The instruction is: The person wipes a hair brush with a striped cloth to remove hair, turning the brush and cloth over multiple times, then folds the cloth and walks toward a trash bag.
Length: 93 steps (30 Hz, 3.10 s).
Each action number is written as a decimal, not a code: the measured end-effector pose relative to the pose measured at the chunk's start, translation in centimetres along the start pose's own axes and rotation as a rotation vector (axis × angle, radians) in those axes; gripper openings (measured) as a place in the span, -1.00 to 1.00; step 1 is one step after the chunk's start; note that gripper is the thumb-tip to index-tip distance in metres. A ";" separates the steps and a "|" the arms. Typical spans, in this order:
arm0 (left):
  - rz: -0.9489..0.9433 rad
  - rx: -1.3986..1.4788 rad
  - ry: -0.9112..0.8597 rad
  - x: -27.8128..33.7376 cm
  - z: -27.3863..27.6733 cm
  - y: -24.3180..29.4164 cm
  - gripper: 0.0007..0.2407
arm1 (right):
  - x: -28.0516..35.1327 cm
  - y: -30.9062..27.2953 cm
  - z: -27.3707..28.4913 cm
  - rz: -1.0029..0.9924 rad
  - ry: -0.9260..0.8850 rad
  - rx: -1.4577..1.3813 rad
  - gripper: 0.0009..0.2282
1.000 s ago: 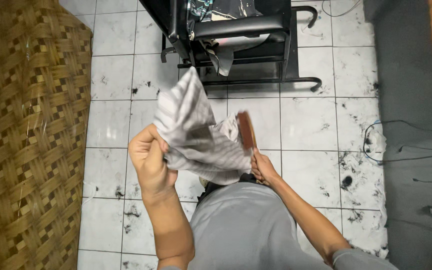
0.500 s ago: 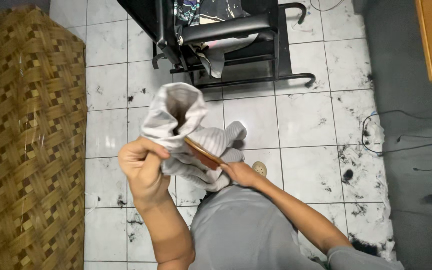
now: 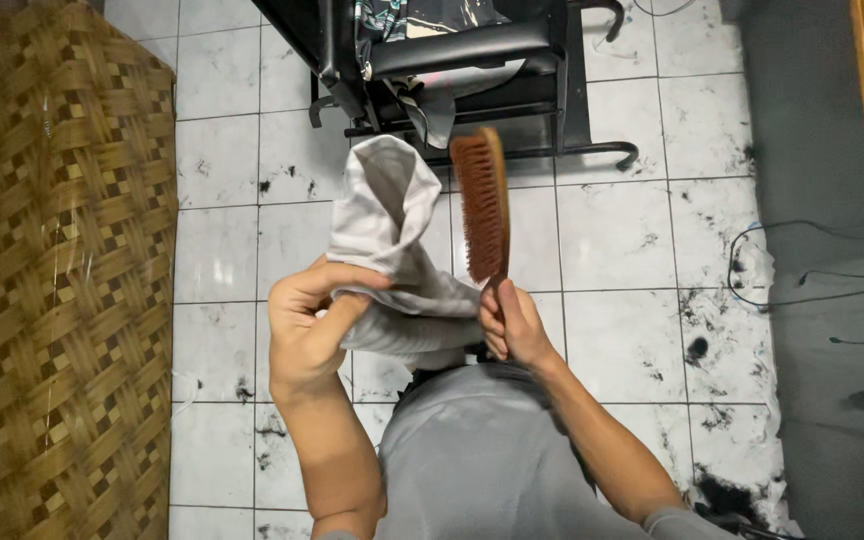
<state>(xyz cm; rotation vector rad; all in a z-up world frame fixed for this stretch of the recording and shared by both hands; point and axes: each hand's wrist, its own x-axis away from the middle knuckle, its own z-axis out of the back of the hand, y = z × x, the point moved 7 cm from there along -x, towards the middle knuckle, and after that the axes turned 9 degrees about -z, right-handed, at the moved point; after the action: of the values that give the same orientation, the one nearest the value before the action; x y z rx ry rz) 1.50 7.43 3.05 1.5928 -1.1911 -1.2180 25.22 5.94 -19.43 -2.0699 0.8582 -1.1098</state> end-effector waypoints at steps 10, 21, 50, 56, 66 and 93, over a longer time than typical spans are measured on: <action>-0.117 0.137 0.121 1.1 2.3 0.0 -0.84 | -6.3 8.6 0.3 -0.098 -0.039 1.253 -0.55; -0.101 0.311 0.193 1.3 0.6 1.9 -0.67 | -5.7 5.3 8.1 -0.135 0.318 1.046 -0.50; -0.321 -0.188 0.119 -1.1 -3.2 3.6 -0.45 | 1.6 -5.7 -8.6 -0.023 -0.306 0.260 -0.57; -0.358 -0.255 0.261 -1.6 -0.9 5.8 -0.42 | -6.8 9.2 -0.7 -0.091 -0.114 1.340 -0.51; -0.368 -0.136 0.067 -1.7 -0.1 5.6 -0.44 | -5.6 0.0 2.5 -0.269 0.205 0.877 -0.48; -0.619 -0.631 0.060 -1.6 -4.2 0.9 -0.48 | 5.2 -9.8 -3.7 0.069 -0.016 0.197 -0.54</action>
<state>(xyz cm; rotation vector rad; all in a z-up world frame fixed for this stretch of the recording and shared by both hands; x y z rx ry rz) 5.22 8.91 5.22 1.5101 -0.1962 -1.6988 26.68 6.85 -7.83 -1.8718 0.7737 -1.0937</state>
